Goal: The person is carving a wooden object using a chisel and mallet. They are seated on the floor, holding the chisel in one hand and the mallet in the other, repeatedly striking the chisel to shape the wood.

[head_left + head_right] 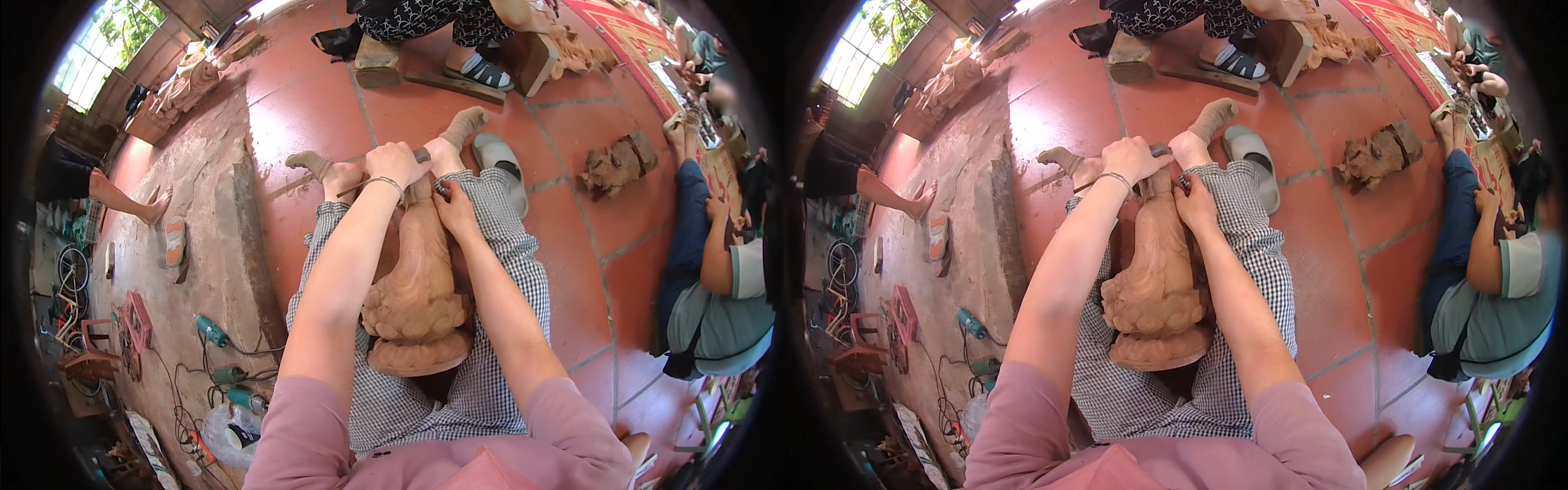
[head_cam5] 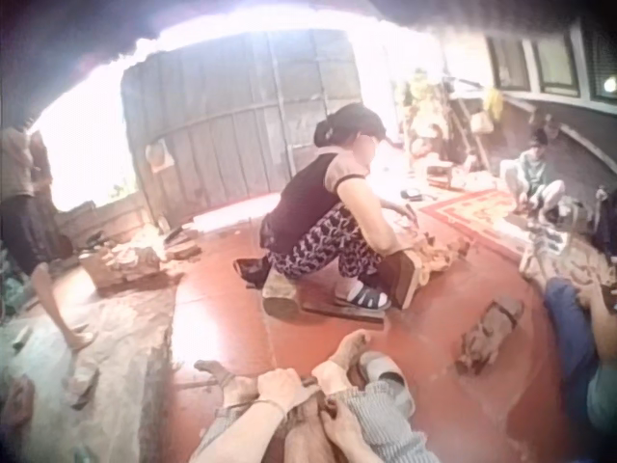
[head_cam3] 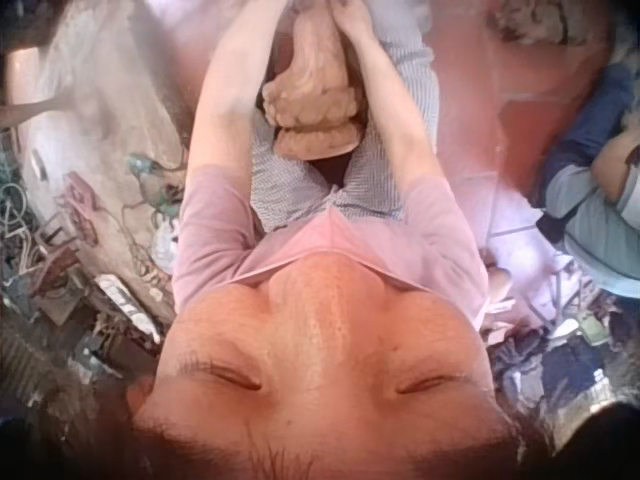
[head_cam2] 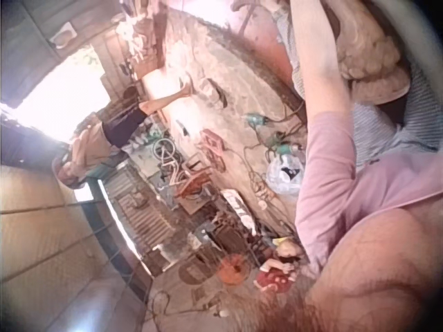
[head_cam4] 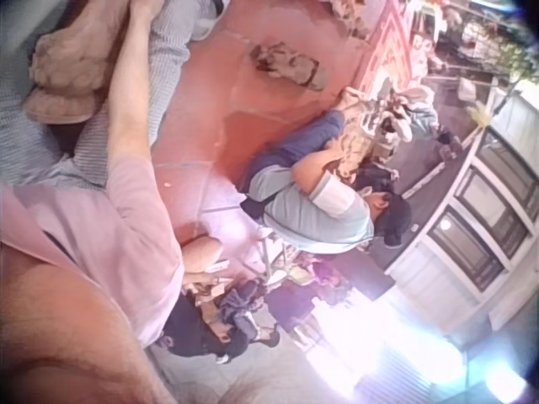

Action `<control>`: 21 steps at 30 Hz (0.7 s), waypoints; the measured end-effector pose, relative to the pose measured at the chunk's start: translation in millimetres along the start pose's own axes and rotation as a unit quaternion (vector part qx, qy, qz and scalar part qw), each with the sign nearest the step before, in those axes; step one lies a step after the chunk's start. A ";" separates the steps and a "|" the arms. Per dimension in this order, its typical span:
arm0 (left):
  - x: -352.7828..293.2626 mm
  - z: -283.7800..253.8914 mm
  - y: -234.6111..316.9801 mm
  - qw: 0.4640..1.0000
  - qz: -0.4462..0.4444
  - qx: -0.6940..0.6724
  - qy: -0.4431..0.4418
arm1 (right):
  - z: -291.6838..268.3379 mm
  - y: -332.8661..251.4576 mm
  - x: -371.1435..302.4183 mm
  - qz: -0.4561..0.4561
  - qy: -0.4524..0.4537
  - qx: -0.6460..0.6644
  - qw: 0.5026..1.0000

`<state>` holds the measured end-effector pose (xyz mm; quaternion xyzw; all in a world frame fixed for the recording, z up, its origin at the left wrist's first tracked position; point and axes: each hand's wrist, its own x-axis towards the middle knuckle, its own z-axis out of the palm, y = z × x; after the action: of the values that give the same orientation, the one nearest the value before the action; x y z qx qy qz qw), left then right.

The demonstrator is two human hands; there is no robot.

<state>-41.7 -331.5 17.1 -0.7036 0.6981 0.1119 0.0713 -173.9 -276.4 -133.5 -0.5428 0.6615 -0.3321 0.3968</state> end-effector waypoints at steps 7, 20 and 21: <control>13.5 17.5 -4.5 0.999 0.036 0.010 0.007 | -4.7 -0.2 30.0 -0.071 -0.107 -0.055 0.990; 2.3 17.2 -17.3 0.994 0.066 -0.030 0.081 | 13.5 -4.8 56.3 -0.160 -0.122 -0.246 0.948; 0.8 21.4 -16.6 0.993 0.064 -0.034 0.088 | 13.3 -0.3 60.0 -0.181 -0.116 -0.240 0.947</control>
<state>-26.4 -326.5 -4.7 -0.6664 0.7413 0.0771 -0.0220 -167.7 -335.4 -149.3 -0.7675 0.5616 -0.1648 0.2616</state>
